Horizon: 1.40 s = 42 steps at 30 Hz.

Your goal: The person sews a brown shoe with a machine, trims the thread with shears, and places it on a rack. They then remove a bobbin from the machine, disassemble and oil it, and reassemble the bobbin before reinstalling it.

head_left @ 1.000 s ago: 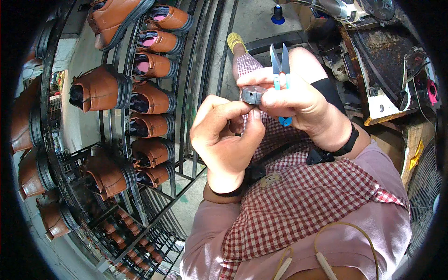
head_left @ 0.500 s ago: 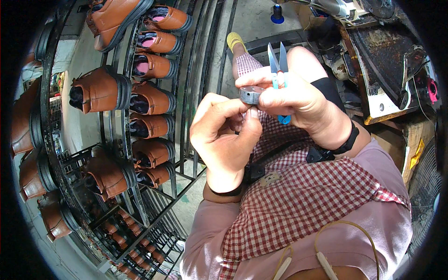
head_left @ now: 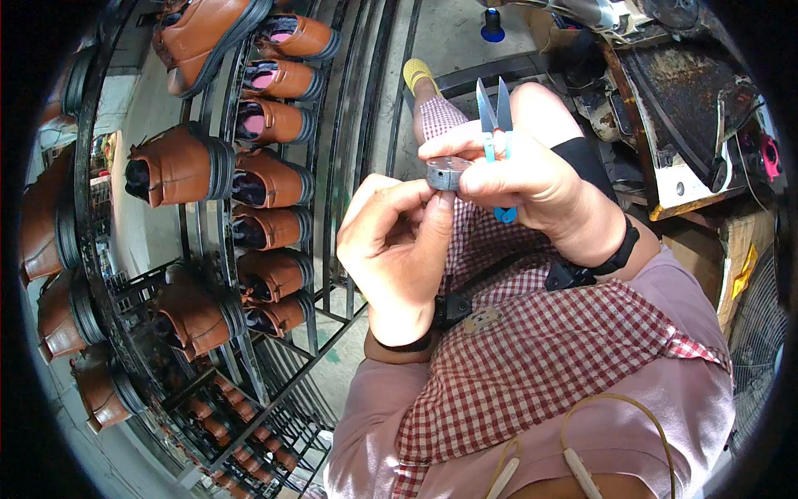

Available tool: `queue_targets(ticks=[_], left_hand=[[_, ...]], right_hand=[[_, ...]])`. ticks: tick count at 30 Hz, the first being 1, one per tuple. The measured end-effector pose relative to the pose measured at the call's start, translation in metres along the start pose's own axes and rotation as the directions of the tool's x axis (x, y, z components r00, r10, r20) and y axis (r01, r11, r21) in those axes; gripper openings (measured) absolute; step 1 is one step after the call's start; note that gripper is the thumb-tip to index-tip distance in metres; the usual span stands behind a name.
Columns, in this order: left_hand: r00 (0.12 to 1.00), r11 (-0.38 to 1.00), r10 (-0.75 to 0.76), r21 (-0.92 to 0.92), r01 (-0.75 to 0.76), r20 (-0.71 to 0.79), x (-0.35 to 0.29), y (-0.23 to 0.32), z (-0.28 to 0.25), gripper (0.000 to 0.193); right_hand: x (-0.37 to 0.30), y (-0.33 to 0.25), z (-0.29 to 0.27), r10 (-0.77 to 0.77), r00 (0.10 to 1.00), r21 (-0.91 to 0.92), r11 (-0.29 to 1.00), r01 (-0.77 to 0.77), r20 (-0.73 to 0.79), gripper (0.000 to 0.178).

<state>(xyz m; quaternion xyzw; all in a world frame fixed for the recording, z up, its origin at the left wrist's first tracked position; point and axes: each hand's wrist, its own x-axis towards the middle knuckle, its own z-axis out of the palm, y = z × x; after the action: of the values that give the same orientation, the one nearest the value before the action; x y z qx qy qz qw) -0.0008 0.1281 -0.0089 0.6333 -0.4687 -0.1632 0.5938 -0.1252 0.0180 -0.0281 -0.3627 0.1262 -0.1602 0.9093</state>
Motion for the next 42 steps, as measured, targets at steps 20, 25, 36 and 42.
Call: queue_targets(ticks=[20, 25, 36, 42], left_hand=[[0.97, 0.957, 0.241, 0.16, -0.243, 0.033, 0.015, 0.009, 0.006, 0.015], [0.973, 0.957, 0.229, -0.184, -0.225, -0.003, 0.004, 0.003, 0.012, 0.016], [0.989, 0.999, -0.038, -0.013, 0.041, 0.145, 0.0, 0.01, 0.018, 0.042], [0.915, 0.617, -0.25, -0.677, 0.402, 0.315, 0.002, -0.01, 0.013, 0.034]], right_hand=[[-0.014, -0.001, 0.018, -0.779, 0.618, -0.827, 0.276, 0.489, 0.105, 0.059], [-0.021, 0.002, 0.022, -0.829, 0.551, -0.856, 0.214, 0.471, 0.096, 0.06], [-0.031, -0.009, 0.019, -0.794, 0.516, -0.865, -0.026, 0.501, 0.322, 0.06], [-0.024, -0.007, 0.015, -0.804, 0.588, -0.795, 0.299, 0.527, 0.087, 0.044]])
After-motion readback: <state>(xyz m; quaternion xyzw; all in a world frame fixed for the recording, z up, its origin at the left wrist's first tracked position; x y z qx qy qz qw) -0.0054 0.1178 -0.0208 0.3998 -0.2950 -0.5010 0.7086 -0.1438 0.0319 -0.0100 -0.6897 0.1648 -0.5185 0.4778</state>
